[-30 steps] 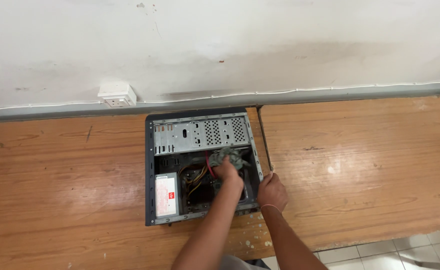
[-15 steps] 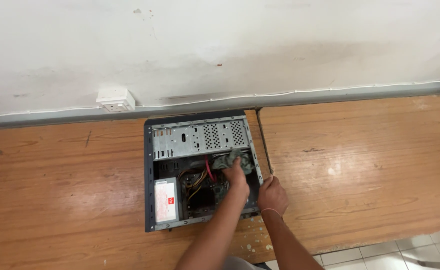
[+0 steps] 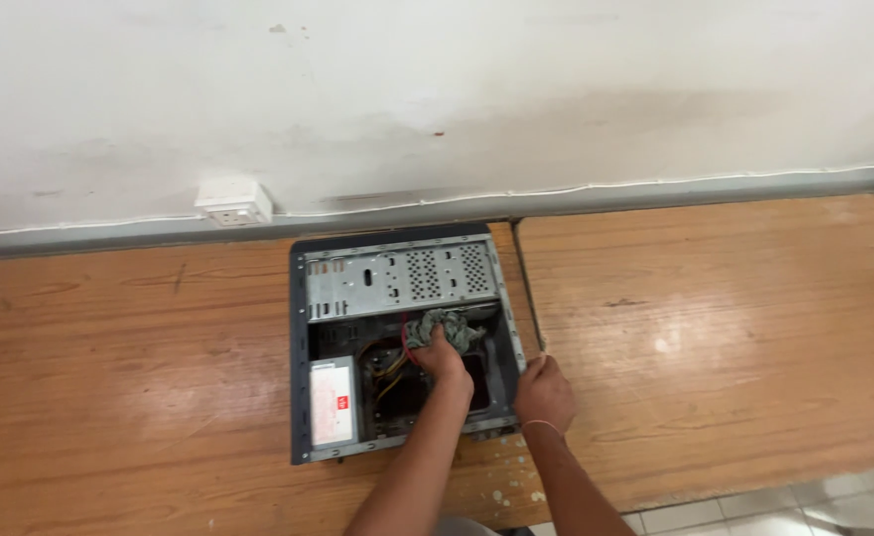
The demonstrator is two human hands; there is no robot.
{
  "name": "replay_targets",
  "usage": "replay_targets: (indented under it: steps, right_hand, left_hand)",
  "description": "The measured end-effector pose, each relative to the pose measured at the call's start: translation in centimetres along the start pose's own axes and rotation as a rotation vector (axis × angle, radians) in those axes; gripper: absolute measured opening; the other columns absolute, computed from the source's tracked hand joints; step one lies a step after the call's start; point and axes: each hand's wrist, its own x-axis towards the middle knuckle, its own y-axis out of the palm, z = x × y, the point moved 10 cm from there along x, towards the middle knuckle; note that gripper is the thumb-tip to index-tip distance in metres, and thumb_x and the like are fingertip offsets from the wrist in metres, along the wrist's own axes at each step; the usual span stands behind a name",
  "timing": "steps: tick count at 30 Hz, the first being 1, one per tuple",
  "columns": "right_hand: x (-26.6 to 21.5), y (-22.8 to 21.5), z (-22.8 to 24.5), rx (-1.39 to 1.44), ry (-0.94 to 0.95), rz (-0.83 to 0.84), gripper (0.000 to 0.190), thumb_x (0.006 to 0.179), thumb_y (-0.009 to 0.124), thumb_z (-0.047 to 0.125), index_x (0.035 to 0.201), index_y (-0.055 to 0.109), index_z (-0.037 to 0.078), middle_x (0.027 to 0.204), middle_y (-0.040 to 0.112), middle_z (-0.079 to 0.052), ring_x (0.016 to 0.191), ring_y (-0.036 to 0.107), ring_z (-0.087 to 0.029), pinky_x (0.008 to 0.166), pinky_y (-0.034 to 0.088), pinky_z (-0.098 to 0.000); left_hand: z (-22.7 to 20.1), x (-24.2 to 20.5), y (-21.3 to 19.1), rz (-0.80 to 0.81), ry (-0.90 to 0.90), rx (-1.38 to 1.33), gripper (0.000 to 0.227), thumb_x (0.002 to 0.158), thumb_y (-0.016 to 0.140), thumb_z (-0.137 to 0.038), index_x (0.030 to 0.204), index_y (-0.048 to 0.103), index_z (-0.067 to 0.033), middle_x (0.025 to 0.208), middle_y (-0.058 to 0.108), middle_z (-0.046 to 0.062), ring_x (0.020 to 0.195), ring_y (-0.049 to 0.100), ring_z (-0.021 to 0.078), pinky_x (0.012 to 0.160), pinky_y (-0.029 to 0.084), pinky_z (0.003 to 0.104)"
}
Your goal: The person cleans the internal components of an open desktop computer case using a cloth. They wipe the motherboard, power supply unit, and other internal parts while the case rests on a wooden table.
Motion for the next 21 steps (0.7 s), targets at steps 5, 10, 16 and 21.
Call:
replay_targets:
  steps: [5, 10, 16, 21]
  right_hand:
    - [-0.5, 0.1, 0.1, 0.011, 0.011, 0.008, 0.041, 0.105, 0.044, 0.038, 0.089, 0.074, 0.014, 0.083, 0.074, -0.021, 0.080, 0.069, -0.046, 0.071, 0.053, -0.0588]
    - [0.0, 1.0, -0.8, -0.025, 0.022, -0.031, 0.041, 0.105, 0.045, 0.039, 0.090, 0.073, 0.014, 0.084, 0.073, -0.021, 0.079, 0.069, -0.046, 0.072, 0.054, -0.0585]
    - [0.0, 0.3, -0.5, -0.007, 0.027, -0.014, 0.039, 0.102, 0.045, 0.038, 0.093, 0.073, 0.013, 0.083, 0.073, -0.022, 0.079, 0.069, -0.047, 0.071, 0.053, -0.0605]
    - [-0.1, 0.8, -0.4, -0.005, 0.009, 0.003, 0.040, 0.104, 0.044, 0.038, 0.093, 0.072, 0.012, 0.084, 0.073, -0.022, 0.080, 0.069, -0.047, 0.072, 0.052, -0.0605]
  left_hand:
    - [3.1, 3.7, -0.5, 0.010, 0.029, -0.020, 0.051, 0.092, 0.069, -0.017, 0.139, 0.051, -0.0075, 0.130, 0.063, 0.006, 0.113, 0.064, 0.0251, 0.096, 0.052, 0.042]
    - [7.6, 4.3, 2.6, 0.131, -0.007, -0.125, 0.051, 0.082, 0.074, -0.012, 0.130, 0.060, -0.0006, 0.124, 0.069, 0.011, 0.109, 0.066, 0.0292, 0.094, 0.053, 0.044]
    - [9.8, 2.6, 4.0, 0.199, -0.070, 0.157, 0.048, 0.084, 0.076, -0.017, 0.127, 0.062, 0.0004, 0.125, 0.069, 0.011, 0.113, 0.063, 0.0275, 0.099, 0.048, 0.039]
    - [6.2, -0.3, 4.1, 0.454, 0.200, 0.489, 0.049, 0.080, 0.069, -0.018, 0.126, 0.064, -0.0039, 0.121, 0.072, 0.012, 0.111, 0.067, 0.0272, 0.096, 0.050, 0.038]
